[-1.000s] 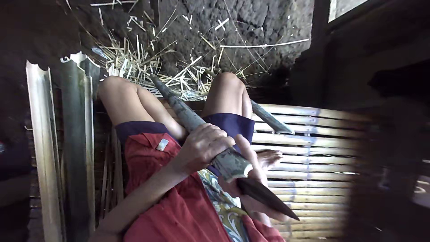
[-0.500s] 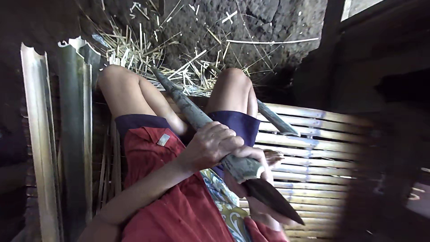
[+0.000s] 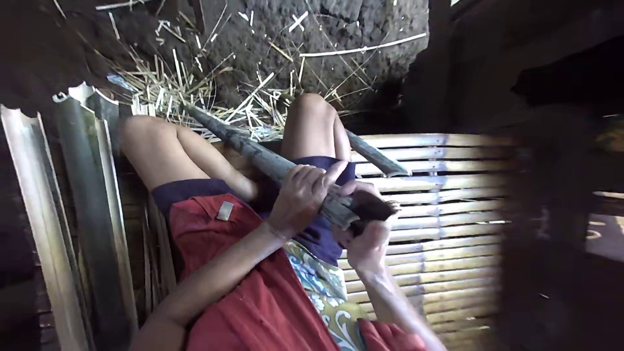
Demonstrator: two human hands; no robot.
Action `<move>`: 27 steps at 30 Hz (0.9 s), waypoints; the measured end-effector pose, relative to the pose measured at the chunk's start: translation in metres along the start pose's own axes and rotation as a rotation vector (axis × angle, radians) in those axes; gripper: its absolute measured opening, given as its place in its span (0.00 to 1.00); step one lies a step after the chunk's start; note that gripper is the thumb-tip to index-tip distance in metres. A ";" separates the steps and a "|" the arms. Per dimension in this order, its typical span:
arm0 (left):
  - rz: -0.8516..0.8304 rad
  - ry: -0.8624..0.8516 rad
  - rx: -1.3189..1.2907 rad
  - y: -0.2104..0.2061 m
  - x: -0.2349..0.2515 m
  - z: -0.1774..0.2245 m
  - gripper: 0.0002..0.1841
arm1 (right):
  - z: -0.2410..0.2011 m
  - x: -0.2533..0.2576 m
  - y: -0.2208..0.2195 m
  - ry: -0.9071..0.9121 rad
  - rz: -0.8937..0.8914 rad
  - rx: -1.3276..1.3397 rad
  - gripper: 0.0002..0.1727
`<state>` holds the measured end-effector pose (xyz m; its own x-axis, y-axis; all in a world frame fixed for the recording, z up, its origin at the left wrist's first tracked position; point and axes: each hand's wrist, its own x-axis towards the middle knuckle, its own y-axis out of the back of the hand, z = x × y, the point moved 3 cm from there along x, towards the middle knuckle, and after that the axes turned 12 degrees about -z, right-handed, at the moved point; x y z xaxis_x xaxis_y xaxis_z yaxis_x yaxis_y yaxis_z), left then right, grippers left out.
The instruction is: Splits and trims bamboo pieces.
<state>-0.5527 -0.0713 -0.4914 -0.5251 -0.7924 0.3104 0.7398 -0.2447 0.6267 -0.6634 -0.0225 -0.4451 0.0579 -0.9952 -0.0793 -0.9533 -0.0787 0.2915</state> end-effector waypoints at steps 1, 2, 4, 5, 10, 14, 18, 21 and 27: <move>0.003 0.017 0.012 0.001 0.004 -0.001 0.19 | -0.001 0.006 0.002 0.090 0.073 -0.247 0.42; 0.008 0.025 0.011 0.002 0.006 -0.003 0.22 | -0.001 0.011 0.002 0.146 0.126 -0.405 0.47; 0.053 0.002 -0.021 0.005 0.005 -0.008 0.22 | -0.008 0.013 0.000 0.144 0.093 -0.407 0.49; 0.092 -0.015 -0.048 0.009 0.003 -0.011 0.20 | -0.012 0.011 -0.002 0.123 0.023 -0.241 0.48; 0.240 -0.115 -0.209 0.021 -0.020 -0.031 0.10 | -0.012 0.007 -0.022 0.074 -0.501 0.826 0.53; 0.252 -0.117 -0.278 0.020 -0.028 -0.035 0.07 | -0.008 0.015 -0.032 -0.017 -0.517 0.661 0.54; 0.251 -0.092 -0.289 0.019 -0.024 -0.037 0.07 | -0.002 0.022 -0.033 0.049 -0.548 0.622 0.54; 0.251 -0.090 -0.258 0.017 -0.020 -0.039 0.06 | -0.001 0.027 -0.031 0.060 -0.533 0.565 0.51; 0.269 -0.098 -0.202 0.016 -0.019 -0.045 0.06 | 0.009 0.036 -0.032 0.127 -0.467 0.210 0.53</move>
<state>-0.5118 -0.0850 -0.5189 -0.3307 -0.7886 0.5185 0.9203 -0.1479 0.3621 -0.6331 -0.0552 -0.4660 0.5138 -0.8572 -0.0348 -0.8555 -0.5150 0.0541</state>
